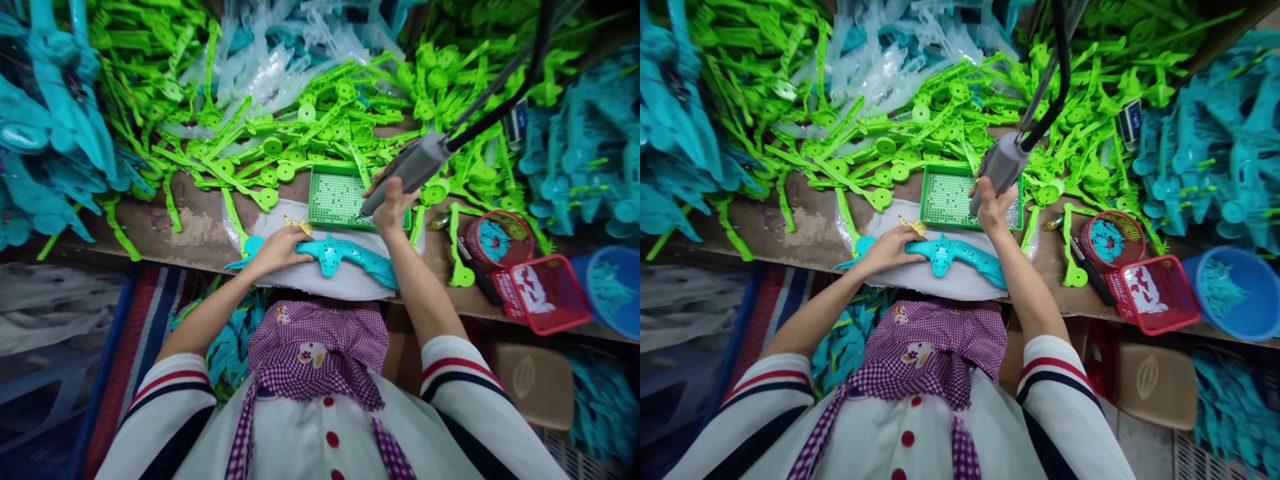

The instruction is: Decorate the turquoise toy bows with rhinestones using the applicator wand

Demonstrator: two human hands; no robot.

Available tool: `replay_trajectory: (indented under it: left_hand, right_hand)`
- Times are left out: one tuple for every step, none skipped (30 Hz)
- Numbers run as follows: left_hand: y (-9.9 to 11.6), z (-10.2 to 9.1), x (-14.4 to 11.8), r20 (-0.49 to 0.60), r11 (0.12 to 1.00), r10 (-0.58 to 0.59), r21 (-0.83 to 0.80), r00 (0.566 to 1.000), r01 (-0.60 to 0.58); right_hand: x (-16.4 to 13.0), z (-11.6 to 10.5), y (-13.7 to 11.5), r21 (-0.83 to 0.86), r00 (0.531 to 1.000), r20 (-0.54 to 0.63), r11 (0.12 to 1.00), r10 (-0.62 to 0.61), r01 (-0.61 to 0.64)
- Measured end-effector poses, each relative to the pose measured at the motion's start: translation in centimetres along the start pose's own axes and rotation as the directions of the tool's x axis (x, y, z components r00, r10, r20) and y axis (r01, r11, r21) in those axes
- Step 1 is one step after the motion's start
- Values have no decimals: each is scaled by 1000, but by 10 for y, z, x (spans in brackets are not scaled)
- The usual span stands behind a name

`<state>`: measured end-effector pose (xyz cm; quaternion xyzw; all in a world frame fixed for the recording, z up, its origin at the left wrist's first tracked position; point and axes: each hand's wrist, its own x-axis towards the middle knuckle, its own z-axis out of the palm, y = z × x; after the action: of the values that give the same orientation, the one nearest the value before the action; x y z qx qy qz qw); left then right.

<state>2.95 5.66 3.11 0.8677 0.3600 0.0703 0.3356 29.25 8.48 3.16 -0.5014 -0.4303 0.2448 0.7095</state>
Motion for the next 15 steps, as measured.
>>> replay_trajectory:
  left_hand:
    - [0, 0, 0, 1, 1000, -1, 0, 1000, 1]
    - [-1, 0, 0, 1, 1000, -1, -2, 1000, 1]
    - [-1, 0, 1, 1, 1000, -1, -6, 1000, 1]
    - [-2, 0, 1, -1, 1000, 0, -10, 1000, 0]
    - [-2, 0, 1, -2, 1000, 2, -14, 1000, -2]
    - [-3, 0, 1, -3, 1000, 4, -16, 1000, -4]
    - [-3, 0, 2, -4, 1000, 7, -15, 1000, -7]
    - [-3, 0, 2, -3, 1000, 11, -11, 1000, -11]
    - [-4, 0, 2, -4, 1000, 14, -4, 1000, -14]
    - [-4, 0, 1, -6, 1000, 14, 5, 1000, -13]
    - [-4, 0, 1, -9, 1000, 9, 15, 1000, -9]
    - [-4, 0, 1, -12, 1000, 3, 23, 1000, -3]
    - [-4, 0, 2, -14, 1000, -1, 28, 1000, 2]
    - [-4, 0, 2, -13, 1000, -2, 30, 1000, 2]
    - [-4, 0, 2, -9, 1000, 1, 29, 1000, -1]
  right_hand:
    - [-1, 0, 1, -2, 1000, 12, 1000, 15, -15]
    - [-1, 1, 1, -9, 999, 27, 999, 34, -34]
    - [-1, 2, 0, -15, 998, 37, 999, 50, -50]
    - [0, 4, -2, -21, 997, 45, 998, 60, -59]
    - [1, 5, -5, -24, 997, 44, 998, 63, -62]
    - [3, 5, -11, -23, 998, 33, 998, 57, -56]
    - [5, 5, -18, -19, 999, 12, 999, 43, -43]
    - [6, 2, -28, -11, 1000, -16, 1000, 25, -25]
    - [6, -3, -39, -1, 999, -47, 1000, 6, -6]
    - [5, -10, -52, 12, 997, -74, 1000, -8, 9]
    - [1, -19, -65, 27, 996, -87, 999, -17, 19]
    - [-4, -29, -77, 44, 996, -89, 999, -24, 28]
    - [-12, -41, -89, 57, 996, -82, 998, -31, 35]
    - [-20, -52, -99, 61, 996, -77, 997, -42, 46]
    - [-29, -63, -106, 48, 995, -83, 997, -51, 55]
